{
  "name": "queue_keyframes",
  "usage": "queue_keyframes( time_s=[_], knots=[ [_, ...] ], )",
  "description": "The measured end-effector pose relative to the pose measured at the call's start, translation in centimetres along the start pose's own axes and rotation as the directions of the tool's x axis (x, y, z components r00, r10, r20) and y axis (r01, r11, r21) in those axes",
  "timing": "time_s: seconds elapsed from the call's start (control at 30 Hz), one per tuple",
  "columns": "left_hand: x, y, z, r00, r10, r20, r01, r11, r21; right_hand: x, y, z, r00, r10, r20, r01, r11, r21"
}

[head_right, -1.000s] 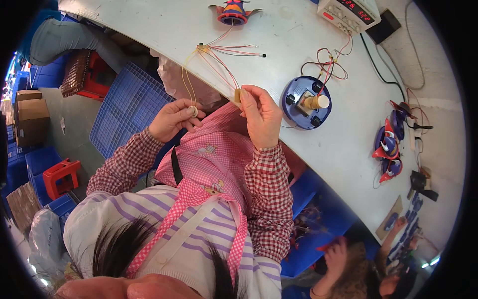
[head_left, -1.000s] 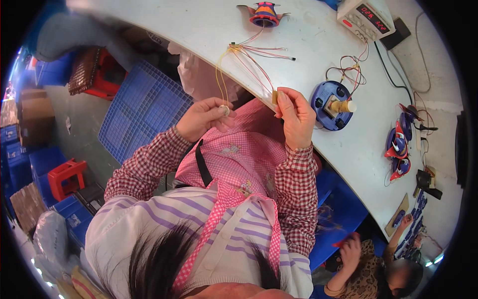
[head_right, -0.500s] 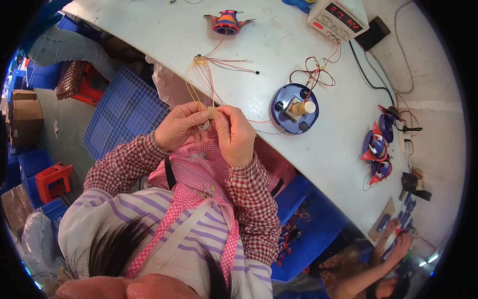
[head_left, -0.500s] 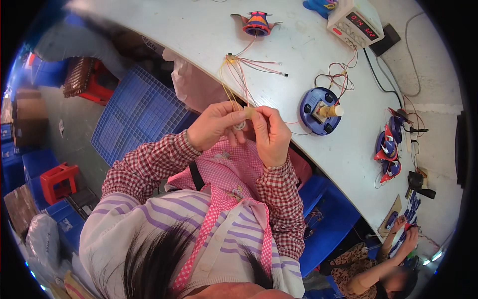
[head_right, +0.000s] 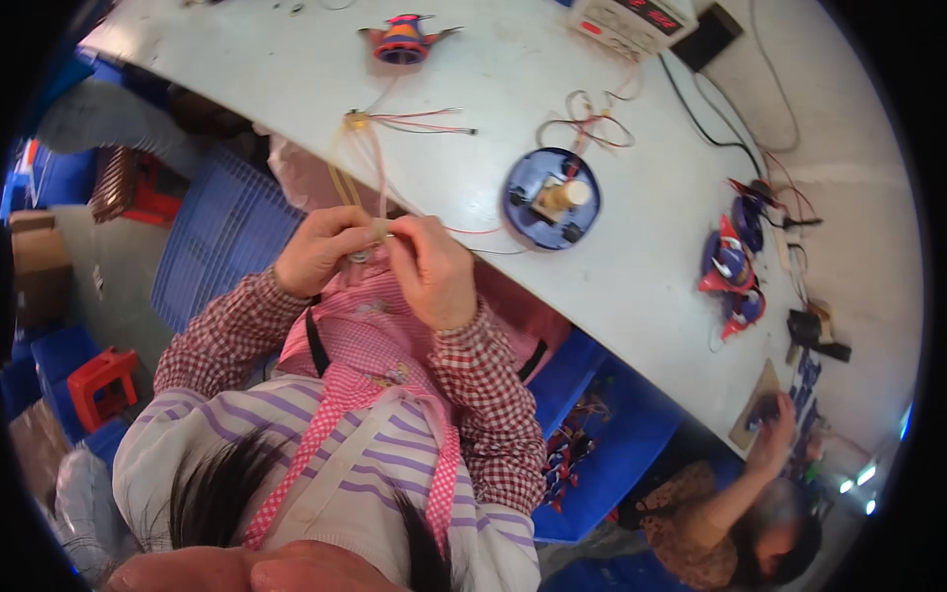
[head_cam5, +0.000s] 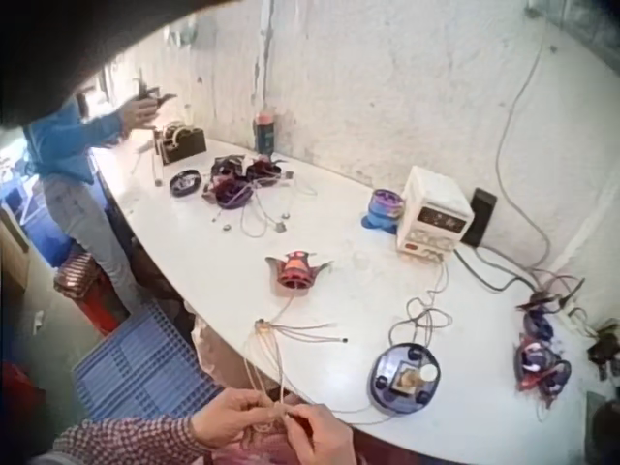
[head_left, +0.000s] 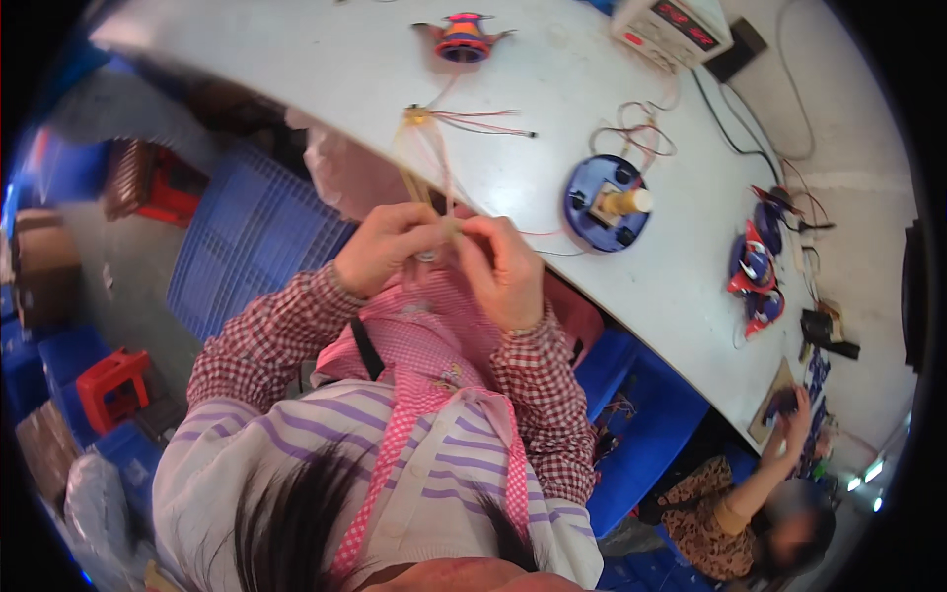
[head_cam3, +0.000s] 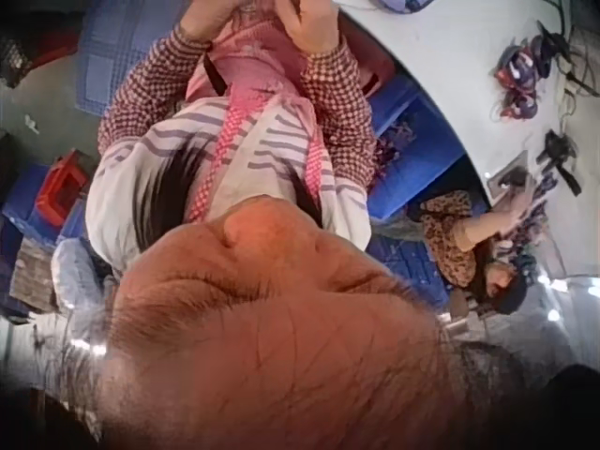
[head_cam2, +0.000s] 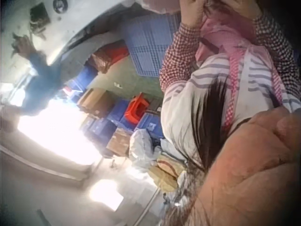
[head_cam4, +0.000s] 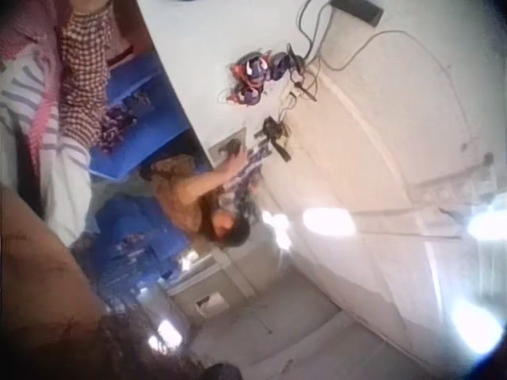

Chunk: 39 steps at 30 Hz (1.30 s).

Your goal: Assembling small electronic toys by connecting wires and components at a workbench.

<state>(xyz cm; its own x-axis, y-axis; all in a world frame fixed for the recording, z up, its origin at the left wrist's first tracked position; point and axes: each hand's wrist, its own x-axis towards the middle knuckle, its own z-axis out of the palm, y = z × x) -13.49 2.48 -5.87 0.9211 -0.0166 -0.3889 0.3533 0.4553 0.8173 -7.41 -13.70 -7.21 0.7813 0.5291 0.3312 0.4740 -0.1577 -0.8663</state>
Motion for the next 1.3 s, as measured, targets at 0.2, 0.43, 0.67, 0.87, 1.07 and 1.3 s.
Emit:
queue_keyframes(
  time_s=[0.2,0.43,0.67,0.87,1.07,1.3],
  knots=[
    [-0.1,-0.4,-0.9,1.0,-0.005,-0.022,0.006,0.999,0.039,-0.1,0.1,0.4,0.998,-0.07,0.002,0.07,0.996,0.055],
    [0.0,-0.9,-0.9,1.0,0.015,-0.009,-0.015,1.0,0.021,-0.6,-0.1,0.3,0.997,-0.079,0.003,0.079,0.996,0.036],
    [0.1,-1.0,-0.9,1.0,0.02,0.005,-0.02,0.999,0.028,-1.2,0.1,0.9,0.998,-0.045,-0.031,0.047,0.998,0.041],
    [0.0,-1.0,-1.0,1.0,0.015,0.021,-0.016,1.0,0.017,-1.4,0.0,1.1,0.998,-0.039,-0.042,0.04,0.999,0.019],
    [-0.2,-0.8,-0.6,1.0,-0.011,-0.02,0.012,1.0,0.008,-1.4,-0.4,1.0,0.999,-0.01,-0.038,0.01,1.0,-0.016],
    [0.1,-1.2,-0.8,1.0,-0.003,-0.011,0.003,1.0,0.013,-1.7,0.2,1.4,0.999,-0.014,-0.047,0.014,1.0,0.002]
  ],
)
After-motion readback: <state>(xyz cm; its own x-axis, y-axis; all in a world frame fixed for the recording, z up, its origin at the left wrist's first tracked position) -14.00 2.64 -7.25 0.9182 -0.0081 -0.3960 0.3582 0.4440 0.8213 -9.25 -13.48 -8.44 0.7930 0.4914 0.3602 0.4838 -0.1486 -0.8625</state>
